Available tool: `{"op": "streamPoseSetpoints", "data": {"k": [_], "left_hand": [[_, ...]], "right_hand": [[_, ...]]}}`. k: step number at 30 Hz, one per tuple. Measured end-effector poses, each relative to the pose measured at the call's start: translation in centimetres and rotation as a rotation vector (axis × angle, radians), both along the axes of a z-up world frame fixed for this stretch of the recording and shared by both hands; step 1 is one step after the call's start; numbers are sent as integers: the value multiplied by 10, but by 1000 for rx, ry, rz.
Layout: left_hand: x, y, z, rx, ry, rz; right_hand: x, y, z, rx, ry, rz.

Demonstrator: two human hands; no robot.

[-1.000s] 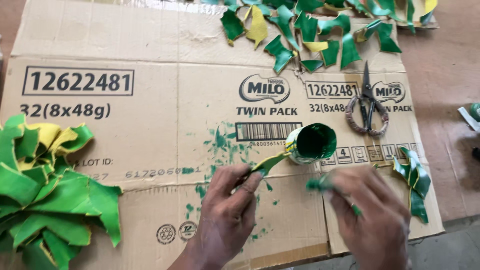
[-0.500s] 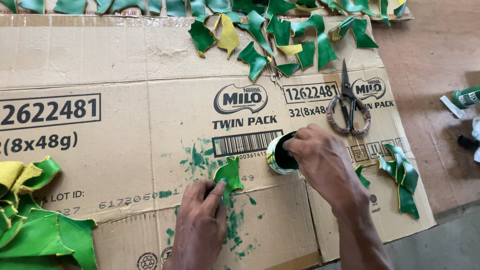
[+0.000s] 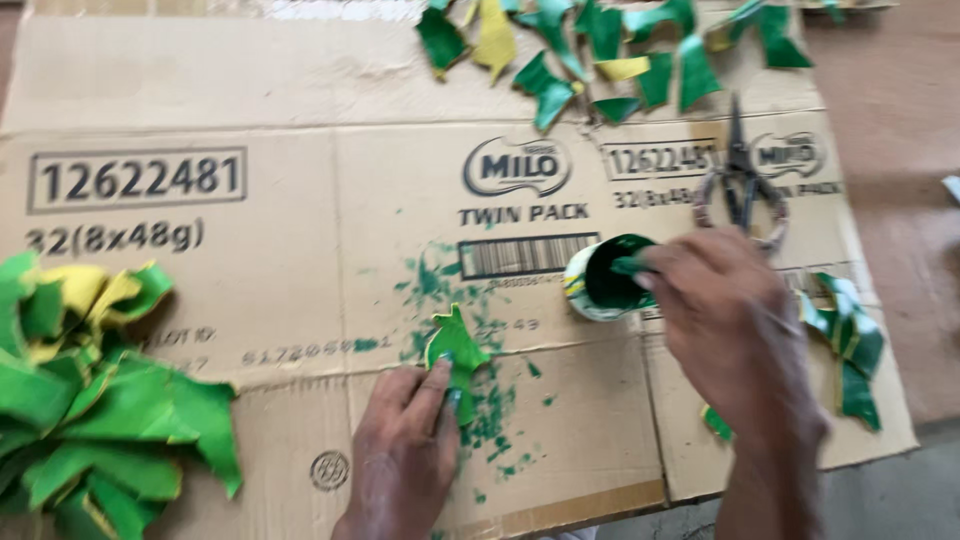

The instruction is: The person repeatedly picks up small foam pieces from a pile, applies green paint to their edges using a brush, and places the painted pieces on a cardboard surface to dry. The process is repeated for multiple pieces throughout the clip.

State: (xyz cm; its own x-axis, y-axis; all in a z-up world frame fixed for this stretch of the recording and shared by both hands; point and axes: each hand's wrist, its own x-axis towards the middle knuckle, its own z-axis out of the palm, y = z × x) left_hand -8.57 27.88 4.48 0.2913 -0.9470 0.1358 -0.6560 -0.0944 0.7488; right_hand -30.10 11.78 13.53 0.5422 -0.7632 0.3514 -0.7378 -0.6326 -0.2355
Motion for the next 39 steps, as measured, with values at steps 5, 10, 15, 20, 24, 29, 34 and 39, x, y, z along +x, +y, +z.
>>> {"op": "streamPoseSetpoints", "data": {"k": [5, 10, 15, 20, 24, 29, 34, 39], "left_hand": [[0, 14, 4, 76, 45, -37], [11, 15, 14, 15, -28, -74], [20, 17, 14, 24, 22, -107], [20, 23, 6, -11, 14, -88], [18, 26, -1, -36, 4, -50], [19, 26, -1, -55, 1, -20], [21, 28, -1, -45, -20, -9], [24, 27, -3, -60, -8, -11]], "right_hand": [[13, 52, -15, 73, -92, -31], [38, 90, -57, 247, -259, 7], [57, 120, -73, 276, -309, 50], [80, 118, -83, 211, -278, 89], [99, 98, -91, 168, -262, 93], [115, 68, -93, 87, -237, 87], [102, 61, -94, 140, -159, 198], [88, 78, -84, 150, -148, 246]]}}
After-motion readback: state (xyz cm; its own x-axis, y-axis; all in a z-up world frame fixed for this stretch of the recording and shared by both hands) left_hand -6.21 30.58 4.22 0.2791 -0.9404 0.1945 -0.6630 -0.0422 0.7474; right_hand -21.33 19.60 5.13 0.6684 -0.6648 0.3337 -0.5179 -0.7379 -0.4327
